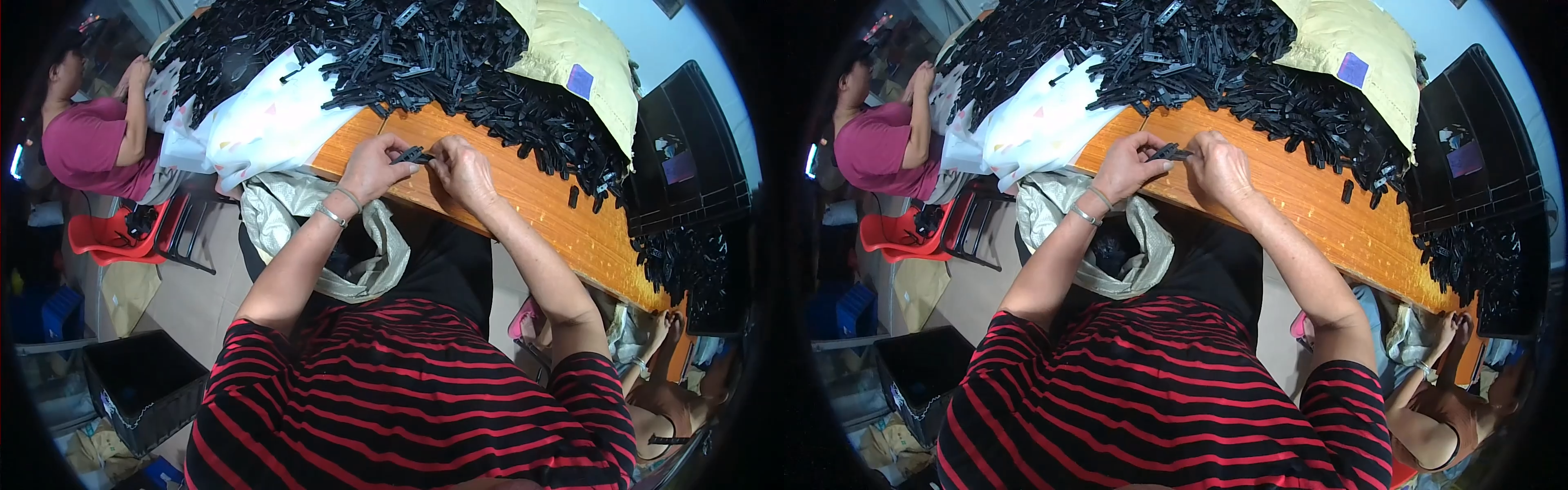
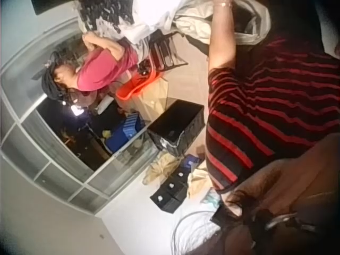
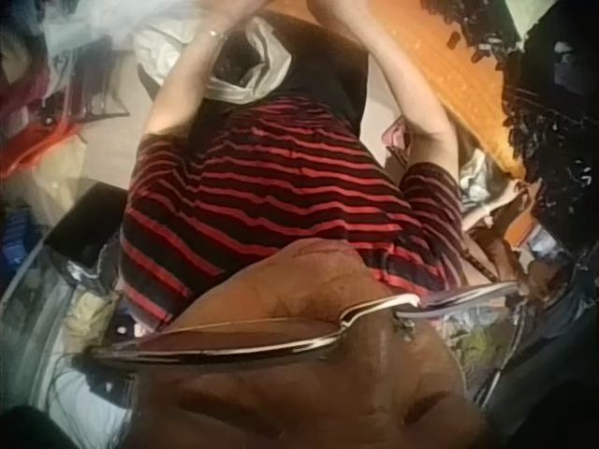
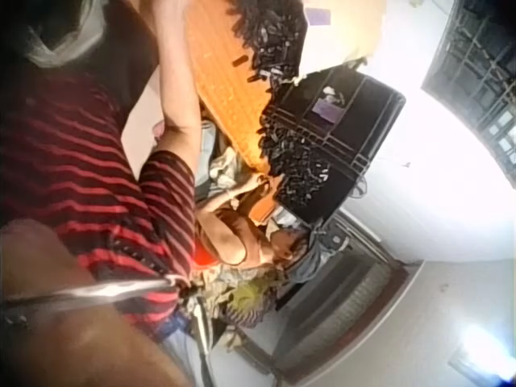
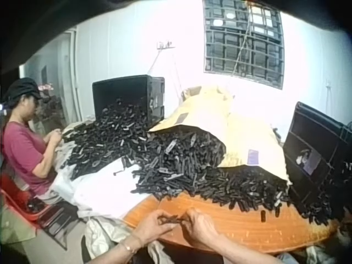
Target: Assembling small black plastic components by hand at a workbench.
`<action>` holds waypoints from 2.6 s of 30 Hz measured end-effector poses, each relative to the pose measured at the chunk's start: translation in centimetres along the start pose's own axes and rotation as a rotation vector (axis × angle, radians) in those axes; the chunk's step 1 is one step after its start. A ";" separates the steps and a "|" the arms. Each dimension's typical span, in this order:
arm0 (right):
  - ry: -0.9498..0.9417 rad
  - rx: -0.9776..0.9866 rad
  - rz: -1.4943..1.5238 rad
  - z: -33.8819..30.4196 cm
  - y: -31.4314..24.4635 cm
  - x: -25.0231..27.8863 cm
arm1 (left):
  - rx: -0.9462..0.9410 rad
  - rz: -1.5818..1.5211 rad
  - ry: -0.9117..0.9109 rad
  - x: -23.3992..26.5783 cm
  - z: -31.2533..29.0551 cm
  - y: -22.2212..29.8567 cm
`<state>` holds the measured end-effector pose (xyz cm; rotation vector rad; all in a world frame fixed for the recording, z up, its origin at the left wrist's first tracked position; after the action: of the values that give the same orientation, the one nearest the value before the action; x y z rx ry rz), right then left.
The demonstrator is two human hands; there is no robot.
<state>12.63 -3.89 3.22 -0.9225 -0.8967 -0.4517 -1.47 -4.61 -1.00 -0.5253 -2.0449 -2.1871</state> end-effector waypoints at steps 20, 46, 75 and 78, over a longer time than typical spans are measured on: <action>-0.104 -0.450 0.862 0.3 4.9 -2.6 | 0.129 -0.220 0.100 0.7 1.5 0.5; -0.226 -0.525 0.904 -1.8 6.1 -1.0 | -0.482 0.599 0.136 0.4 1.1 4.6; -0.196 -0.409 0.650 1.7 5.0 -2.2 | 0.038 -0.105 0.123 0.7 1.8 0.4; -0.207 -0.412 0.657 1.7 4.9 -2.3 | 0.055 -0.047 0.147 0.8 2.1 0.1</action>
<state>13.88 0.20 -0.55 -1.5917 -0.6387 0.0357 -1.85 -2.39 -0.61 -0.3039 -2.0532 -2.1181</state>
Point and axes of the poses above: each hand's wrist, its own z-axis towards the middle knuckle, its own x-axis out of the back of the hand, y = z × x, the point moved 9 cm from there along z, towards the middle knuckle, and after that the axes turned 2 degrees about -y, right-handed, at the moved point
